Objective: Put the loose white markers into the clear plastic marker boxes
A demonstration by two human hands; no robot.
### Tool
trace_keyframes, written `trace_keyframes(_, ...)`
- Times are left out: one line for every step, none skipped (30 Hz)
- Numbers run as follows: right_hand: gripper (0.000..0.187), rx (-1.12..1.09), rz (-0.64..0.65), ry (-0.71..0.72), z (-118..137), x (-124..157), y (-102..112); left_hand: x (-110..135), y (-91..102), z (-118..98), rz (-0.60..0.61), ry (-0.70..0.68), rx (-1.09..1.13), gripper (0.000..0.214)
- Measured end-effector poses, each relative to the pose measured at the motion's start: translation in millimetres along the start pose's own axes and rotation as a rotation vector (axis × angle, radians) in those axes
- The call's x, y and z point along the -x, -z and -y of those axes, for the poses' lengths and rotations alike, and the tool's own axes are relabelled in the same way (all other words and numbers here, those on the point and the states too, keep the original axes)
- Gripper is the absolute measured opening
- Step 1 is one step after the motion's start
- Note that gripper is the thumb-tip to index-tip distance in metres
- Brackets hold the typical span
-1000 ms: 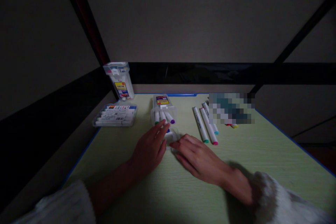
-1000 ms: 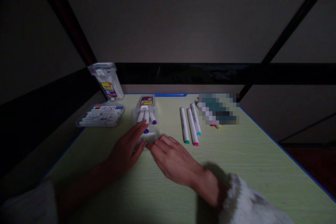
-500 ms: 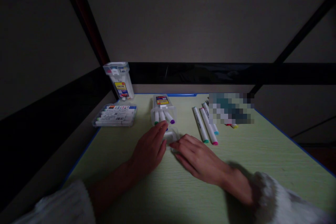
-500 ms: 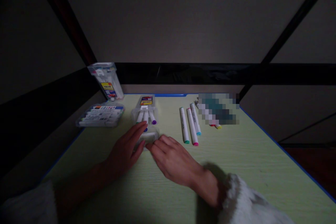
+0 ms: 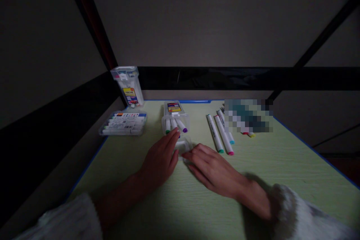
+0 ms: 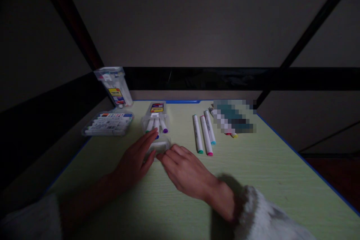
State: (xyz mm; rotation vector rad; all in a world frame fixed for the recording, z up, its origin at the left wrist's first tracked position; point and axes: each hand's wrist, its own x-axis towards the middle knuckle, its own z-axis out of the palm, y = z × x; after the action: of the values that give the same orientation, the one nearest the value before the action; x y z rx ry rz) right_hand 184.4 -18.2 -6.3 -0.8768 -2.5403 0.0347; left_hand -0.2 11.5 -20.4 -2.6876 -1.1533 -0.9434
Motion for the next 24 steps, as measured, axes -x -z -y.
trace_keyframes(0.024, 0.001, 0.0, 0.001, -0.1, 0.1, -0.2, 0.1, -0.2, 0.2, -0.004, -0.002, -0.003, 0.044)
trace_keyframes(0.024, 0.001, 0.001, 0.001, -0.2, 0.1, -0.3, 0.2, -0.5, 0.3, -0.003, 0.0, -0.006, 0.042)
trace_keyframes(0.025, 0.0, 0.0, -0.001, -0.2, 0.0, -0.4, 0.3, -0.7, 0.3, 0.0, 0.006, -0.008, 0.042)
trace_keyframes(0.025, 0.0, 0.001, -0.003, -0.3, -0.1, -0.4, 0.4, -0.9, 0.2, 0.005, 0.016, -0.008, 0.041)
trace_keyframes(0.025, 0.0, 0.002, -0.005, -0.3, -0.3, -0.2, 0.5, -1.0, 0.0, 0.012, 0.027, -0.004, 0.041)
trace_keyframes(0.025, 0.0, 0.003, -0.007, -0.3, -0.5, -0.1, 0.5, -1.0, -0.2, 0.02, 0.038, 0.002, 0.041)
trace_keyframes(0.025, 0.001, 0.004, -0.007, -0.2, -0.6, 0.1, 0.4, -0.9, -0.4, 0.025, 0.047, 0.008, 0.042)
trace_keyframes(0.025, 0.002, 0.005, -0.005, -0.1, -0.7, 0.2, 0.4, -0.8, -0.6, 0.031, 0.054, 0.013, 0.042)
trace_keyframes(0.025, 0.002, 0.005, -0.002, -0.1, -0.7, 0.4, 0.3, -0.7, -0.7, 0.034, 0.06, 0.014, 0.042)
trace_keyframes(0.025, 0.003, 0.004, 0.0, 0.0, -0.7, 0.5, 0.2, -0.7, -0.8, 0.037, 0.061, 0.011, 0.042)
trace_keyframes(0.025, 0.004, 0.002, -0.001, 0.0, -0.6, 0.5, 0.2, -0.7, -0.8, 0.038, 0.06, 0.005, 0.043)
trace_keyframes(0.025, 0.004, 0.0, -0.002, 0.1, -0.5, 0.5, 0.2, -0.8, -0.7, 0.038, 0.055, -0.003, 0.043)
trace_keyframes(0.025, 0.005, -0.002, -0.002, 0.0, -0.4, 0.4, 0.2, -1.0, -0.5, 0.036, 0.046, -0.011, 0.043)
trace_keyframes(0.025, 0.006, -0.003, -0.001, 0.0, -0.4, 0.3, 0.2, -1.3, -0.3, 0.034, 0.036, -0.018, 0.044)
trace_keyframes(0.026, 0.006, -0.004, -0.001, -0.1, -0.3, 0.2, 0.3, -1.6, -0.1, 0.029, 0.026, -0.025, 0.044)
trace_keyframes(0.026, 0.006, -0.003, 0.0, -0.2, -0.3, 0.0, 0.3, -1.8, 0.0, 0.024, 0.017, -0.03, 0.044)
trace_keyframes(0.026, 0.006, -0.002, 0.0, -0.3, -0.4, -0.1, 0.3, -1.9, 0.2, 0.018, 0.011, -0.034, 0.044)
trace_keyframes(0.026, 0.006, 0.0, 0.0, -0.3, -0.5, -0.2, 0.3, -1.9, 0.2, 0.014, 0.009, -0.035, 0.044)
trace_keyframes(0.026, 0.005, 0.001, -0.001, -0.4, -0.6, -0.2, 0.3, -1.9, 0.2, 0.013, 0.01, -0.036, 0.044)
trace_keyframes(0.026, 0.004, 0.0, -0.002, -0.3, -0.7, -0.2, 0.3, -1.8, 0.2, 0.013, 0.012, -0.036, 0.044)
trace_keyframes(0.026, 0.003, -0.002, -0.001, -0.3, -0.8, -0.2, 0.2, -1.7, 0.2, 0.014, 0.014, -0.036, 0.044)
trace_keyframes(0.025, 0.001, -0.003, -0.002, -0.2, -0.9, -0.2, 0.2, -1.7, 0.1, 0.014, 0.015, -0.037, 0.044)
trace_keyframes(0.025, -0.001, -0.006, -0.002, -0.2, -0.9, -0.1, 0.1, -1.6, 0.1, 0.012, 0.014, -0.038, 0.045)
trace_keyframes(0.025, -0.002, -0.009, -0.002, -0.1, -0.9, -0.1, 0.0, -1.5, 0.0, 0.009, 0.01, -0.037, 0.045)
